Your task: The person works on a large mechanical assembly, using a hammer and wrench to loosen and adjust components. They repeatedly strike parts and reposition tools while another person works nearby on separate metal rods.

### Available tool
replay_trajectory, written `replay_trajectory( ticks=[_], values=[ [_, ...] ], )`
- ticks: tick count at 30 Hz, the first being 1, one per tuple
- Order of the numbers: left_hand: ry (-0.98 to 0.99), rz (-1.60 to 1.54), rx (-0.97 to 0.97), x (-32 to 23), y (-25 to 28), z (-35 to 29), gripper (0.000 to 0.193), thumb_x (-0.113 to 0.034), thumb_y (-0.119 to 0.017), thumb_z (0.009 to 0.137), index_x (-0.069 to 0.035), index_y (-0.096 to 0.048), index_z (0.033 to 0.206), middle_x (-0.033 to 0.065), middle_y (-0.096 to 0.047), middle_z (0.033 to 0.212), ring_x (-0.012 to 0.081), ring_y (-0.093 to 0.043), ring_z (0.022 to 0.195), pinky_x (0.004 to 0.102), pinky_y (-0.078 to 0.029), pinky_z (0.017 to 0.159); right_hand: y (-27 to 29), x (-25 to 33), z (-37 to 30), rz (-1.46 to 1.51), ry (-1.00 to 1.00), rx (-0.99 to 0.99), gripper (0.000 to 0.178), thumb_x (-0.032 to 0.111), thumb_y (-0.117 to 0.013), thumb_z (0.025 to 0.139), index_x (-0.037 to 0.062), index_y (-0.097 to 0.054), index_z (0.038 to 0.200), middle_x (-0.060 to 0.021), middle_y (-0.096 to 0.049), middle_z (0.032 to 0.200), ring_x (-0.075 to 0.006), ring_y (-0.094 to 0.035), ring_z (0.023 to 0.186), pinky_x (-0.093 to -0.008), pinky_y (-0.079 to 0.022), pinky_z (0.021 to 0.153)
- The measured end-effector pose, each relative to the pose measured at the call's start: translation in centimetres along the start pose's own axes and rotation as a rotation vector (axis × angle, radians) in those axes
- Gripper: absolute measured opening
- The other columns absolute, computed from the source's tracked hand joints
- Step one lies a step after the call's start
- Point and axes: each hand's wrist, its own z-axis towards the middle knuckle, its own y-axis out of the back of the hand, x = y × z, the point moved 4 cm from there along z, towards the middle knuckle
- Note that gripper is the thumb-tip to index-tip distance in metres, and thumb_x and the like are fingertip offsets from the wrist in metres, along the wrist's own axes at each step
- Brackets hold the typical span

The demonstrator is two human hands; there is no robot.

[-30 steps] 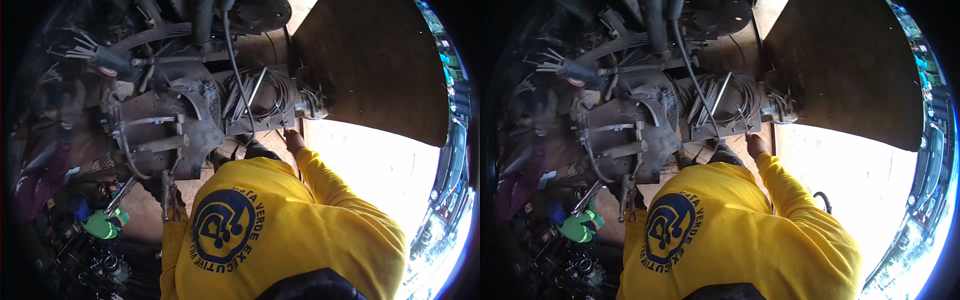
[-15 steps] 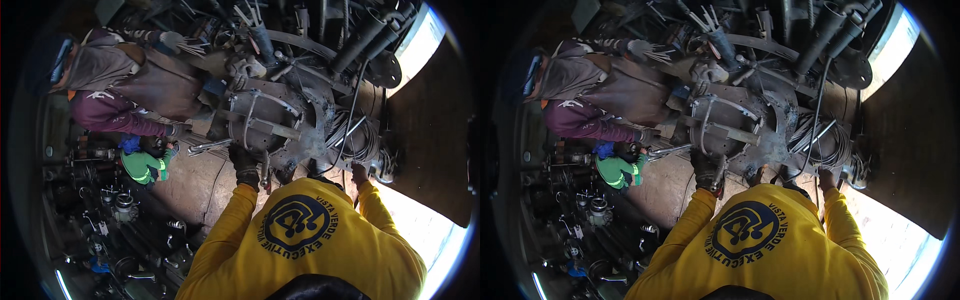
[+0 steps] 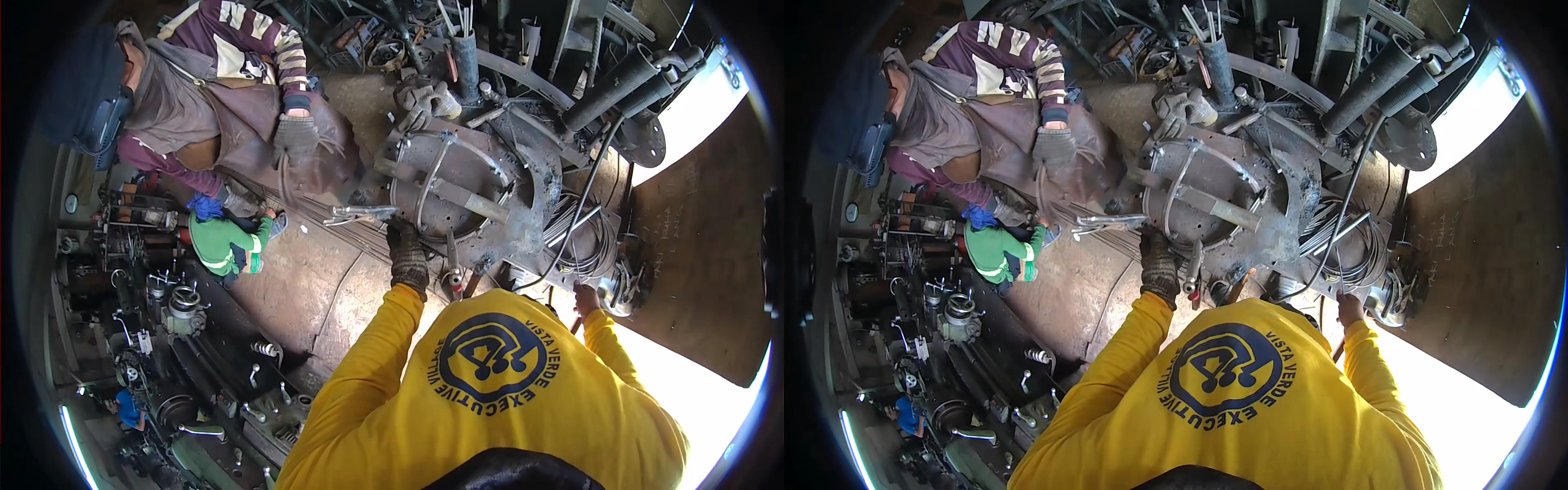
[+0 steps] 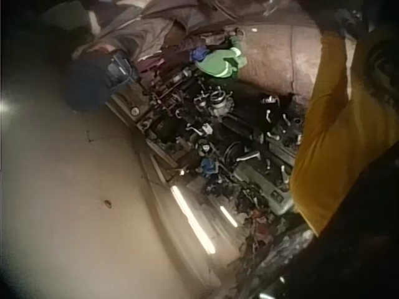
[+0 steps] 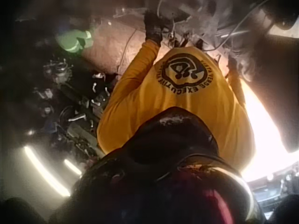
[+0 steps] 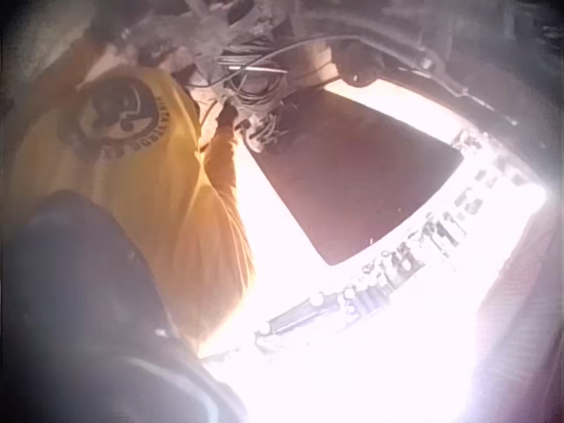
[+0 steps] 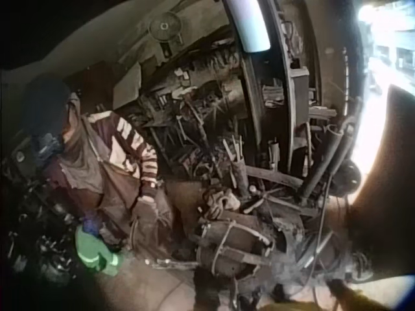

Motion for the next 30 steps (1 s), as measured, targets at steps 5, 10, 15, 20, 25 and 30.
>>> replay_trajectory(
  ticks=[5,10,15,20,25,30],
  values=[
    [-0.067,0.056,-0.018,0.9,0.4,0.7,0.084,-0.062,-0.056,0.100,-0.003,-0.036,0.157,0.0141,-0.047,0.152,0.0257,-0.049,0.131,0.0365,-0.040,0.109,0.0,0.0,-2.5,0.021,-0.045,0.030,0.049,0.015,-0.061,0.095,0.0035,-0.053,0.141,-0.0174,-0.069,0.112,-0.0328,-0.069,0.097,-0.0440,-0.060,0.078],
    [-0.090,0.220,-0.008,1.6,1.6,1.7,0.085,-0.061,-0.047,0.104,0.001,-0.031,0.159,0.0182,-0.034,0.164,0.0294,-0.034,0.149,0.0357,-0.026,0.121,2.5,8.2,-6.4,0.208,-0.338,0.095,0.049,0.016,-0.061,0.098,0.0035,-0.051,0.144,-0.0135,-0.070,0.100,-0.0264,-0.070,0.085,-0.0381,-0.059,0.065],
    [-0.226,0.266,0.155,6.3,3.9,7.4,0.070,-0.052,-0.040,0.109,0.002,-0.037,0.152,0.0189,-0.043,0.153,0.0309,-0.041,0.139,0.0354,-0.031,0.116,1.2,7.1,-7.1,-0.802,0.195,0.098,0.062,0.016,-0.063,0.092,0.0021,-0.045,0.149,-0.0100,-0.071,0.106,-0.0277,-0.067,0.103,-0.0397,-0.056,0.085],
    [-0.402,0.567,0.087,7.5,6.3,8.6,0.051,-0.034,-0.040,0.111,0.001,-0.044,0.148,0.0162,-0.055,0.143,0.0285,-0.053,0.129,0.0386,-0.041,0.110,1.8,11.7,-7.3,-0.470,0.082,0.051,0.049,0.013,-0.060,0.094,0.0048,-0.053,0.142,-0.0138,-0.072,0.103,-0.0327,-0.070,0.097,-0.0434,-0.057,0.082],
    [-0.444,0.598,0.167,9.0,5.6,9.8,0.050,-0.026,-0.044,0.109,-0.004,-0.040,0.154,0.0150,-0.048,0.153,0.0266,-0.048,0.138,0.0395,-0.038,0.117,1.1,9.5,-7.3,-0.471,0.124,0.003,0.041,0.014,-0.047,0.098,0.0085,-0.056,0.138,-0.0182,-0.071,0.090,-0.0362,-0.070,0.085,-0.0503,-0.055,0.072],
    [-0.260,0.354,0.111,7.4,5.2,8.0,0.053,-0.037,-0.043,0.110,-0.003,-0.043,0.151,0.0132,-0.052,0.146,0.0271,-0.055,0.128,0.0382,-0.047,0.106,-0.2,8.9,-4.8,-0.632,0.169,0.056,0.040,0.015,-0.046,0.100,0.0089,-0.057,0.138,-0.0170,-0.073,0.094,-0.0338,-0.071,0.089,-0.0471,-0.056,0.073]
  ],
)
